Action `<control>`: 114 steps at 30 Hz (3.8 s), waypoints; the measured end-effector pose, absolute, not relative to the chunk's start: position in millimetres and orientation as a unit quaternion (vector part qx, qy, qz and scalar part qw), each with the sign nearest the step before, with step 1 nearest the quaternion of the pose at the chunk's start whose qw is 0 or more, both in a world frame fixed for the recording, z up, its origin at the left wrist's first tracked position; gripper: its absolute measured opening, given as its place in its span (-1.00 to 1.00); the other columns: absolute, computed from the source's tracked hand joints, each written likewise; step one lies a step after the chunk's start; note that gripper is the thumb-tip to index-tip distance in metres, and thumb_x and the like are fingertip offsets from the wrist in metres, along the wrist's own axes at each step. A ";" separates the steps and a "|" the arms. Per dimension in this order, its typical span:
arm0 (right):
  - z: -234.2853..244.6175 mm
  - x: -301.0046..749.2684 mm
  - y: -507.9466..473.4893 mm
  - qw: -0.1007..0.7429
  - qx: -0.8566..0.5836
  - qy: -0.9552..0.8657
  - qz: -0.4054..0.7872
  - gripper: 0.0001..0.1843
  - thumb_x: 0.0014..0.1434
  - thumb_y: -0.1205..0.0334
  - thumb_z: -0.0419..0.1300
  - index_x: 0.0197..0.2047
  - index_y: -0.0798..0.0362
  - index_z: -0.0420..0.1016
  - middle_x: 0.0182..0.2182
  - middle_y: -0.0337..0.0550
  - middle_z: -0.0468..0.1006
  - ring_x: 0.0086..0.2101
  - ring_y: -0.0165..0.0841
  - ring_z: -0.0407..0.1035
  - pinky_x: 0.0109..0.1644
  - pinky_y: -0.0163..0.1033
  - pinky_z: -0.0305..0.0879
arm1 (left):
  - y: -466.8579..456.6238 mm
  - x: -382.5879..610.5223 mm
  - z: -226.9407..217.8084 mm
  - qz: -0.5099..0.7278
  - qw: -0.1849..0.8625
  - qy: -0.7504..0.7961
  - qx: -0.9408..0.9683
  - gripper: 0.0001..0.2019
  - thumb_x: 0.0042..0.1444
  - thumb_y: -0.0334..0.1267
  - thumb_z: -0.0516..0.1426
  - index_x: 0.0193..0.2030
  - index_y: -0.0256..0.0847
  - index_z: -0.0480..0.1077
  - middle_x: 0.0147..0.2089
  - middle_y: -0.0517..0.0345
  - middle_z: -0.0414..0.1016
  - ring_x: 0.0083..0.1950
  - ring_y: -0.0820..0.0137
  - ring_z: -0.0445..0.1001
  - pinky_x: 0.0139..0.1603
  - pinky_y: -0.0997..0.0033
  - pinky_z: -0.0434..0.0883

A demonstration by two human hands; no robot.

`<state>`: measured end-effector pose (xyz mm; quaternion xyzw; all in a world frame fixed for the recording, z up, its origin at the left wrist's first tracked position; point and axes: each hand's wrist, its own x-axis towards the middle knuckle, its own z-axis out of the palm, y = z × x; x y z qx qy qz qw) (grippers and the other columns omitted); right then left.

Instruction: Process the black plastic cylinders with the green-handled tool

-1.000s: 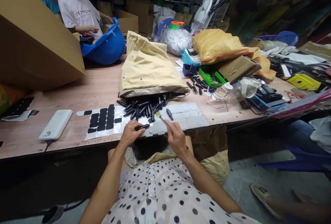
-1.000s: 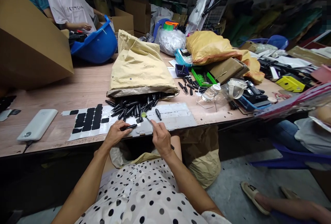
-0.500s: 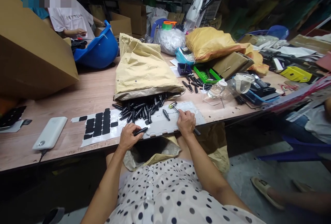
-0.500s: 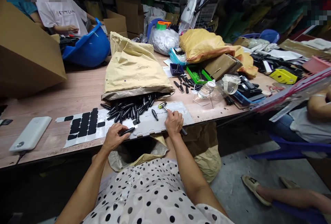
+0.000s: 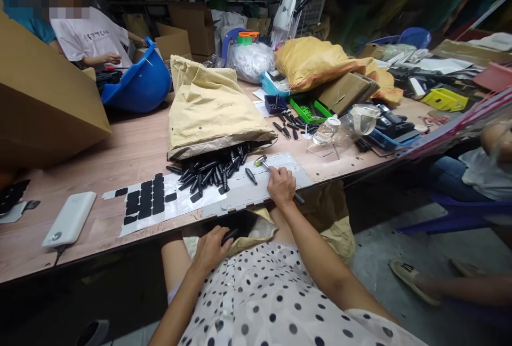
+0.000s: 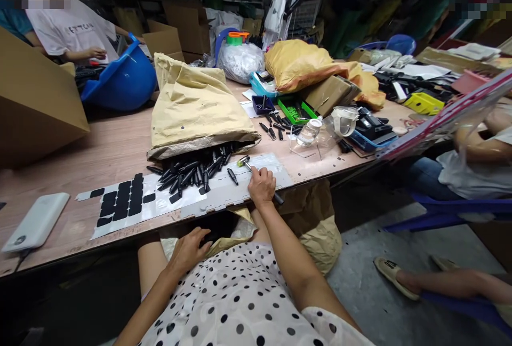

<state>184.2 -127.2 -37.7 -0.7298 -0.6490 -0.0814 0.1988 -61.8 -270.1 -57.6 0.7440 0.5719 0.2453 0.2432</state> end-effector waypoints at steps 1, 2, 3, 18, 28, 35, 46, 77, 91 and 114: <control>-37.0 183.7 -127.2 0.197 -0.731 -0.649 -0.079 -0.63 0.32 0.32 0.04 0.10 -0.03 0.55 -0.21 -0.01 0.40 -0.18 -0.18 0.17 -0.19 -0.17 0.01 | -269.8 -60.2 -59.8 0.241 0.252 0.570 0.744 -0.88 0.09 -0.20 0.20 -0.25 -0.02 0.56 -0.36 0.12 0.57 -0.49 0.31 0.48 -0.53 0.33 0.31; -36.4 183.2 -127.3 0.195 -0.731 -0.649 -0.078 -0.63 0.32 0.32 0.05 0.10 -0.03 0.55 -0.21 -0.01 0.40 -0.18 -0.18 0.17 -0.19 -0.17 0.01 | -268.0 -57.9 -59.8 0.242 0.262 0.565 0.744 -0.87 0.07 -0.21 0.21 -0.24 -0.02 0.57 -0.37 0.11 0.57 -0.49 0.31 0.48 -0.52 0.34 0.32; -35.9 182.7 -127.3 0.195 -0.731 -0.649 -0.076 -0.63 0.33 0.32 0.05 0.10 -0.03 0.55 -0.20 -0.01 0.40 -0.18 -0.18 0.17 -0.19 -0.17 0.01 | -264.8 -54.5 -57.3 0.247 0.272 0.559 0.744 -0.88 0.06 -0.22 0.22 -0.25 -0.03 0.57 -0.39 0.11 0.56 -0.48 0.31 0.48 -0.50 0.34 0.33; -35.3 180.1 -125.6 0.207 -0.726 -0.653 -0.062 -0.64 0.32 0.30 0.05 0.10 -0.02 0.55 -0.21 0.01 0.42 -0.16 -0.16 0.20 -0.18 -0.15 0.05 | -113.3 56.5 10.0 0.168 0.168 0.724 0.647 -0.74 0.21 -0.12 0.18 -0.05 -0.22 0.43 -0.03 -0.18 0.55 -0.09 0.10 0.59 -0.20 0.27 0.41; -32.0 177.5 -126.7 0.195 -0.747 -0.634 -0.045 -0.71 0.34 0.24 0.09 0.05 0.02 0.53 -0.15 0.04 0.43 -0.12 -0.14 0.22 -0.15 -0.15 0.08 | -185.4 -42.0 -12.8 0.297 0.131 0.588 0.740 -0.87 0.22 -0.12 0.20 -0.22 -0.10 0.50 -0.28 0.14 0.50 -0.20 0.30 0.50 -0.13 0.34 0.41; -26.9 181.5 -128.2 0.247 -0.736 -0.630 -0.031 -0.77 0.34 0.28 0.07 -0.06 0.04 0.54 -0.20 0.00 0.46 -0.14 -0.16 0.26 -0.14 -0.17 0.15 | -194.9 -102.2 -33.4 0.345 0.137 0.631 0.681 -0.87 0.13 -0.11 0.26 -0.26 -0.07 0.56 -0.32 0.17 0.48 -0.24 0.32 0.46 -0.20 0.37 0.42; -13.0 121.2 -199.3 0.386 -0.463 -0.766 0.224 -0.61 0.37 0.28 0.02 0.18 -0.06 0.50 -0.21 -0.15 0.54 -0.23 -0.34 0.44 -0.09 -0.28 0.42 | -191.9 -100.5 -38.3 0.362 0.219 0.620 0.661 -0.89 0.06 -0.21 0.30 -0.24 -0.06 0.61 -0.31 0.17 0.51 -0.22 0.32 0.45 -0.16 0.34 0.43; -21.9 171.0 -154.3 0.286 -0.666 -0.687 0.049 -0.63 0.37 0.28 0.05 0.12 -0.07 0.58 -0.22 -0.10 0.50 -0.26 -0.29 0.35 -0.22 -0.27 0.23 | -193.6 -101.7 -37.4 0.361 0.201 0.609 0.677 -0.89 0.07 -0.19 0.25 -0.28 -0.10 0.59 -0.34 0.18 0.49 -0.27 0.32 0.43 -0.22 0.34 0.40; -34.5 180.7 -128.3 0.160 -0.734 -0.653 -0.097 -0.67 0.35 0.26 0.08 0.11 -0.02 0.54 -0.20 -0.02 0.41 -0.18 -0.19 0.18 -0.19 -0.18 -0.01 | -205.2 -103.5 -25.5 0.317 0.131 0.565 0.751 -0.76 0.26 -0.12 0.11 -0.34 -0.10 0.55 -0.39 0.15 0.49 -0.29 0.31 0.42 -0.23 0.28 0.30; -32.5 178.1 -127.0 0.179 -0.730 -0.656 -0.068 -0.68 0.35 0.28 0.05 0.08 0.01 0.52 -0.21 -0.01 0.42 -0.16 -0.17 0.20 -0.19 -0.17 0.02 | -145.2 -91.7 -21.4 0.367 -0.030 0.698 0.614 -0.84 0.08 -0.13 0.28 -0.20 -0.08 0.54 -0.21 0.02 0.46 -0.11 0.09 0.39 -0.09 0.14 0.34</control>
